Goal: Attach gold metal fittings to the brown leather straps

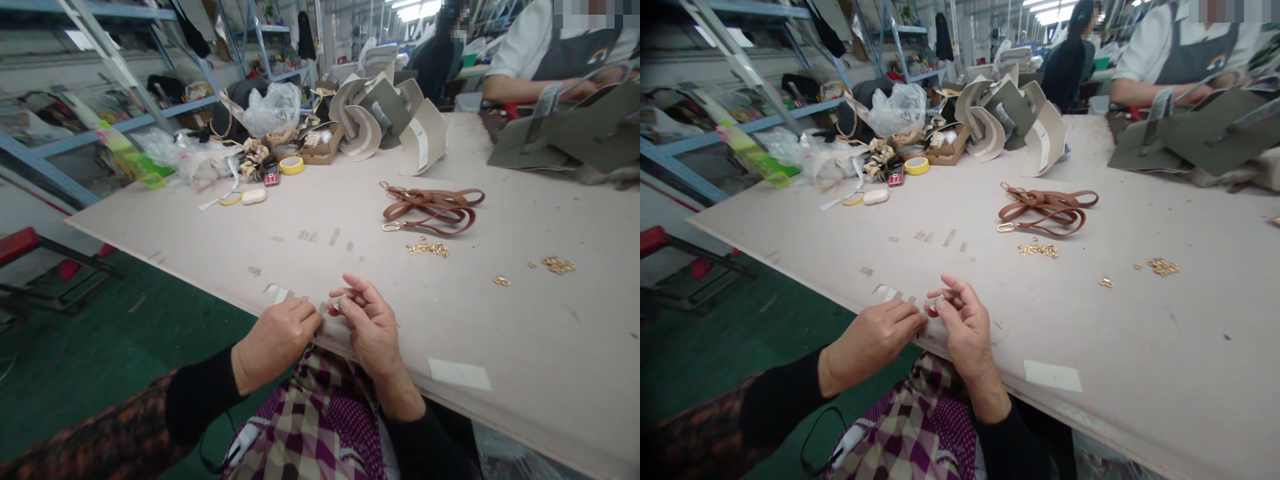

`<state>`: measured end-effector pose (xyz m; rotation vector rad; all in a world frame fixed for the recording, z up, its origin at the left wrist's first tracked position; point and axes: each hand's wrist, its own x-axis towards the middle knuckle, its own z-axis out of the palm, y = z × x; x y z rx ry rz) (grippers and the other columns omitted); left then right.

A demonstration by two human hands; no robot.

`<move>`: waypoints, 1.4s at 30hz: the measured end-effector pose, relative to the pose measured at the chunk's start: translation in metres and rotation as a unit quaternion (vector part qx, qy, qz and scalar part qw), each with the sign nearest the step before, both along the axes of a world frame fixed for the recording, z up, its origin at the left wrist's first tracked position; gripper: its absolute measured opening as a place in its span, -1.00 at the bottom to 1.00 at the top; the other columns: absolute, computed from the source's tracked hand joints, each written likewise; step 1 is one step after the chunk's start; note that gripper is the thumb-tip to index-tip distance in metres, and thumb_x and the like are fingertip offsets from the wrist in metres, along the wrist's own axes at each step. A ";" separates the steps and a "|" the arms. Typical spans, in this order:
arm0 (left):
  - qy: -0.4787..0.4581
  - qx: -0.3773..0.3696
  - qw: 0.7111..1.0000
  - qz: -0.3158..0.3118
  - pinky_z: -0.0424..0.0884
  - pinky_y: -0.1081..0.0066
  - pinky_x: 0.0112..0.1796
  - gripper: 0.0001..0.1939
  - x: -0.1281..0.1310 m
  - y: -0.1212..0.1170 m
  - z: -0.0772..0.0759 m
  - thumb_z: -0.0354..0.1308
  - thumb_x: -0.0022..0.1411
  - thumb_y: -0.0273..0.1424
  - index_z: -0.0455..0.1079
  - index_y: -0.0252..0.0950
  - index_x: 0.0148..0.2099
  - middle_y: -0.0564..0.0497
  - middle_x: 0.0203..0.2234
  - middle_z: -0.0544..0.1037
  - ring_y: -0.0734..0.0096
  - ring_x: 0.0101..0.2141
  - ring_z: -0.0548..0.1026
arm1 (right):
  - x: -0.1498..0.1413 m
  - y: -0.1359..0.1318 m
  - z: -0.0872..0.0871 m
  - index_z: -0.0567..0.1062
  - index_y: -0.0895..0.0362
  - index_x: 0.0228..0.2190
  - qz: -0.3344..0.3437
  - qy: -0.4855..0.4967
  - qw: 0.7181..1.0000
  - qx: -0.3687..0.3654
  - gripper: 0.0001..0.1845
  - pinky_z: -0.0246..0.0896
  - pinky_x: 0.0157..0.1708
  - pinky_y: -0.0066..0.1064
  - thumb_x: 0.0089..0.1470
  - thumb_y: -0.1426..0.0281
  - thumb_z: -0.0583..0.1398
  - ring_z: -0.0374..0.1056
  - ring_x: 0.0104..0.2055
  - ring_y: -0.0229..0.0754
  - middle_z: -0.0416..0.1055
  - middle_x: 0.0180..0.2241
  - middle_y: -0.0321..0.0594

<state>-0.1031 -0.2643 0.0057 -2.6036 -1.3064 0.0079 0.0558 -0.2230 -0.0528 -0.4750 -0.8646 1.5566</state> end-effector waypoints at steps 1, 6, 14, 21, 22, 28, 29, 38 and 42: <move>0.009 0.008 1.000 -0.005 0.40 0.27 -0.36 -0.95 0.002 0.000 0.000 0.14 0.29 -0.56 0.38 -0.34 -0.25 0.00 -0.40 0.45 0.24 -0.38 0.40 | 0.000 0.000 0.000 0.50 0.06 -0.06 0.000 -0.004 1.000 0.002 -0.70 0.42 -0.26 -0.50 0.14 0.41 0.27 0.47 -0.32 -0.29 0.52 -0.26 -0.26; 0.038 0.029 0.999 -0.001 0.42 0.27 -0.40 -0.93 0.009 0.002 0.001 0.20 0.22 -0.58 0.39 -0.35 -0.29 -0.02 -0.42 0.46 0.23 -0.40 0.42 | 0.001 -0.001 0.003 0.50 0.06 -0.08 0.001 -0.013 1.000 0.009 -0.73 0.42 -0.28 -0.51 0.15 0.41 0.26 0.47 -0.33 -0.30 0.52 -0.27 -0.26; 0.066 0.044 0.997 -0.005 0.43 0.25 -0.45 -0.93 0.019 0.004 0.002 0.20 0.18 -0.62 0.42 -0.39 -0.30 -0.03 -0.45 0.48 0.19 -0.44 0.44 | 0.001 -0.001 0.004 0.50 0.07 -0.08 0.009 -0.008 1.000 -0.002 -0.71 0.41 -0.28 -0.51 0.12 0.40 0.28 0.46 -0.34 -0.31 0.53 -0.28 -0.26; 0.036 -0.086 0.994 0.055 0.45 0.30 -0.33 -0.90 0.014 0.012 0.014 0.18 0.23 -0.63 0.44 -0.36 -0.24 -0.01 -0.38 0.52 0.24 -0.34 0.47 | 0.002 -0.001 0.004 0.49 0.10 -0.09 0.014 -0.005 1.000 -0.009 -0.70 0.39 -0.29 -0.48 0.11 0.37 0.29 0.44 -0.35 -0.28 0.52 -0.29 -0.24; 0.036 -0.094 0.993 0.060 0.45 0.31 -0.32 -0.90 0.014 0.012 0.015 0.18 0.24 -0.63 0.44 -0.35 -0.25 -0.01 -0.38 0.52 0.25 -0.34 0.47 | 0.002 0.000 0.004 0.49 0.10 -0.08 0.015 -0.007 1.000 -0.010 -0.70 0.39 -0.29 -0.47 0.11 0.37 0.29 0.44 -0.35 -0.28 0.52 -0.29 -0.24; 0.056 -0.072 0.995 0.050 0.42 0.31 -0.35 -0.89 0.015 0.009 0.012 0.14 0.26 -0.63 0.43 -0.35 -0.28 -0.04 -0.38 0.51 0.25 -0.35 0.47 | 0.001 -0.001 0.005 0.49 0.08 -0.08 0.021 -0.005 1.000 -0.008 -0.71 0.40 -0.27 -0.47 0.12 0.38 0.28 0.46 -0.34 -0.28 0.52 -0.28 -0.25; 0.056 -0.068 0.995 0.050 0.42 0.31 -0.35 -0.89 0.016 0.009 0.012 0.14 0.26 -0.62 0.43 -0.35 -0.29 -0.04 -0.39 0.51 0.24 -0.35 0.47 | 0.001 -0.001 0.005 0.49 0.08 -0.08 0.022 -0.005 1.000 -0.007 -0.71 0.40 -0.27 -0.47 0.13 0.38 0.28 0.46 -0.34 -0.28 0.52 -0.28 -0.25; 0.044 -0.070 0.994 0.065 0.46 0.25 -0.33 -0.88 0.021 0.009 0.011 0.09 0.31 -0.55 0.46 -0.36 -0.25 -0.06 -0.37 0.53 0.18 -0.33 0.49 | 0.003 -0.002 0.004 0.48 0.09 -0.07 0.017 -0.015 1.000 0.001 -0.70 0.40 -0.25 -0.46 0.13 0.36 0.27 0.44 -0.32 -0.28 0.52 -0.26 -0.23; 0.022 -0.047 0.996 0.075 0.43 0.27 -0.35 -0.88 0.018 0.010 0.007 0.11 0.29 -0.56 0.45 -0.35 -0.29 -0.04 -0.42 0.51 0.19 -0.36 0.48 | 0.002 -0.002 0.003 0.47 0.11 -0.06 0.016 -0.025 1.000 -0.006 -0.67 0.39 -0.23 -0.43 0.12 0.35 0.28 0.42 -0.31 -0.25 0.51 -0.26 -0.21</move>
